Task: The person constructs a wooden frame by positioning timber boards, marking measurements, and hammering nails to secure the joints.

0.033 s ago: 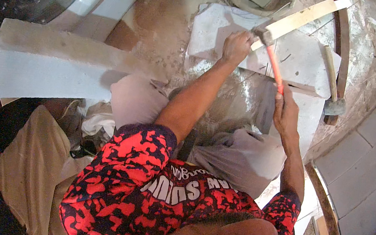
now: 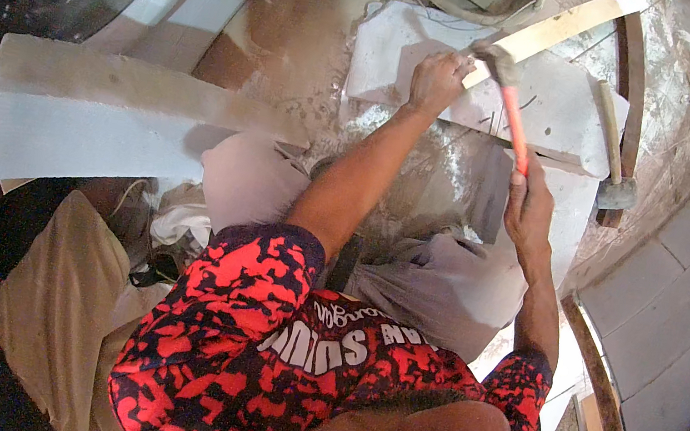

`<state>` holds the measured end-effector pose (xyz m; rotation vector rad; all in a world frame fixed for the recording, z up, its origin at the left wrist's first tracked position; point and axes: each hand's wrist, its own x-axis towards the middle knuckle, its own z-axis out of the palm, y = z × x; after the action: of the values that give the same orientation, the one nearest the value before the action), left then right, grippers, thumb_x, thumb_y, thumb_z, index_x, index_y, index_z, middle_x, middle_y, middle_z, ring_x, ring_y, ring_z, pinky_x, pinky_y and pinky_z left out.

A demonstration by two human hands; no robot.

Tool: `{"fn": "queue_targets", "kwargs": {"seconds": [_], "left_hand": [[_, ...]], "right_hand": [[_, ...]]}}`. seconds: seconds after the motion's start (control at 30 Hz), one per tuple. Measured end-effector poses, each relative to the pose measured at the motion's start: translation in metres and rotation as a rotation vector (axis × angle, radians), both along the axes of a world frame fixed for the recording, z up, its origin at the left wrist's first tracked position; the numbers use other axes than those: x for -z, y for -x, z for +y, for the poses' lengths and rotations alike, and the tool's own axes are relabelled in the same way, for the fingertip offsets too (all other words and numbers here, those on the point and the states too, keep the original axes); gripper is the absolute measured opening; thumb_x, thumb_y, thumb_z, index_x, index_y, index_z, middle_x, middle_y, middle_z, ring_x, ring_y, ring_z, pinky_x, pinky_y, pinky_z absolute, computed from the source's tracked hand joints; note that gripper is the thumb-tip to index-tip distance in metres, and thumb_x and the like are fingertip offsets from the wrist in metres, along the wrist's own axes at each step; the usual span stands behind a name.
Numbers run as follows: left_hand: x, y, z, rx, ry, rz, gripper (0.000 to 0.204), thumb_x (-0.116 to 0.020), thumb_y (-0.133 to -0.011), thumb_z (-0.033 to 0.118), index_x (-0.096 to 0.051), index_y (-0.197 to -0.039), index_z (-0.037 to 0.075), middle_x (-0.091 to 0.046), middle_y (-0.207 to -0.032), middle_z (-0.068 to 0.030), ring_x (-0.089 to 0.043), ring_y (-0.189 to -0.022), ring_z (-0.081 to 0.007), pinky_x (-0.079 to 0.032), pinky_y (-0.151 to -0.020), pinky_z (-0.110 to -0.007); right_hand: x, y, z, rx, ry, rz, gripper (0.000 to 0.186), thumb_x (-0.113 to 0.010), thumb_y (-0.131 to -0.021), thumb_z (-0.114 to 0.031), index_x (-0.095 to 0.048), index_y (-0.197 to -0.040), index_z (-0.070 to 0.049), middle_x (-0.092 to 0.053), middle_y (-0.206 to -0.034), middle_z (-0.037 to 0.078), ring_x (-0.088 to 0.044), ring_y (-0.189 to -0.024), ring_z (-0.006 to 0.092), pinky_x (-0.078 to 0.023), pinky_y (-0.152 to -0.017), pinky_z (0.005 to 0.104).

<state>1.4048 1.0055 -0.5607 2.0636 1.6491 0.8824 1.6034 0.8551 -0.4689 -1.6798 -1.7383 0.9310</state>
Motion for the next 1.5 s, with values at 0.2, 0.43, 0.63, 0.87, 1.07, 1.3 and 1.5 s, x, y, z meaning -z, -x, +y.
{"fn": "queue_targets", "kwargs": {"seconds": [0.2,0.43,0.63,0.87,1.07,1.3,1.5], "left_hand": [[0.017,-0.001,0.005,-0.034,-0.062,0.017,0.025,-0.061,-0.083,0.029,-0.066,-0.085,0.005,-0.064,-0.079,-0.0137,-0.061,-0.078,-0.0337,-0.047,-0.072,-0.044],[0.014,0.001,0.012,-0.034,-0.104,-0.148,0.024,-0.062,-0.082,0.03,-0.068,-0.081,0.007,-0.065,-0.083,-0.0125,-0.061,-0.079,-0.0333,-0.047,-0.073,-0.044],[0.034,0.005,-0.005,-0.035,-0.067,-0.185,0.02,-0.064,-0.08,0.027,-0.068,-0.082,0.008,-0.066,-0.084,-0.0119,-0.061,-0.08,-0.0327,-0.047,-0.074,-0.043],[0.026,0.001,0.002,-0.03,-0.037,-0.116,0.018,-0.063,-0.081,0.024,-0.068,-0.081,0.007,-0.065,-0.085,-0.0134,-0.061,-0.081,-0.0333,-0.048,-0.073,-0.042],[0.03,0.004,-0.011,-0.027,-0.005,-0.247,0.022,-0.066,-0.078,0.021,-0.066,-0.094,0.005,-0.064,-0.086,-0.0138,-0.06,-0.083,-0.0334,-0.047,-0.075,-0.042],[0.05,0.009,-0.037,-0.032,-0.1,-0.277,0.069,-0.077,-0.068,0.026,-0.044,-0.123,0.003,-0.05,-0.119,-0.0196,-0.049,-0.11,-0.0371,-0.04,-0.092,-0.044],[0.053,0.003,-0.032,-0.071,0.015,-0.166,0.072,-0.078,-0.065,0.031,-0.041,-0.12,0.003,-0.048,-0.115,-0.0183,-0.047,-0.107,-0.0371,-0.039,-0.091,-0.048]], "right_hand": [[0.026,-0.003,0.01,-0.014,0.02,-0.117,0.045,-0.041,-0.097,-0.036,-0.045,-0.133,-0.009,-0.06,-0.111,0.024,-0.06,-0.101,0.0409,-0.048,-0.084,0.0428],[0.01,-0.002,0.009,0.036,-0.05,0.004,0.042,-0.041,-0.098,-0.03,-0.042,-0.135,-0.01,-0.062,-0.099,0.026,-0.062,-0.088,0.0435,-0.048,-0.075,0.0472],[0.013,-0.005,0.01,0.02,0.079,-0.095,0.041,-0.04,-0.098,-0.029,-0.042,-0.135,-0.01,-0.06,-0.106,0.027,-0.06,-0.092,0.045,-0.049,-0.078,0.0471],[0.036,-0.005,0.013,-0.011,0.106,-0.196,0.04,-0.037,-0.099,-0.03,-0.042,-0.134,-0.011,-0.062,-0.098,0.028,-0.062,-0.09,0.0445,-0.048,-0.075,0.0473],[0.04,-0.002,0.013,0.012,0.13,-0.147,0.037,-0.036,-0.099,-0.028,-0.042,-0.131,-0.01,-0.061,-0.083,0.031,-0.06,-0.08,0.0482,-0.047,-0.067,0.0521],[0.062,-0.009,0.016,-0.02,0.052,-0.234,0.034,-0.04,-0.098,-0.026,-0.044,-0.128,-0.01,-0.06,-0.072,0.03,-0.06,-0.068,0.0483,-0.046,-0.057,0.0552],[0.058,-0.003,0.011,-0.022,0.05,-0.276,0.036,-0.041,-0.098,-0.026,-0.043,-0.128,-0.006,-0.06,-0.071,0.029,-0.06,-0.065,0.0468,-0.047,-0.055,0.0539]]}}
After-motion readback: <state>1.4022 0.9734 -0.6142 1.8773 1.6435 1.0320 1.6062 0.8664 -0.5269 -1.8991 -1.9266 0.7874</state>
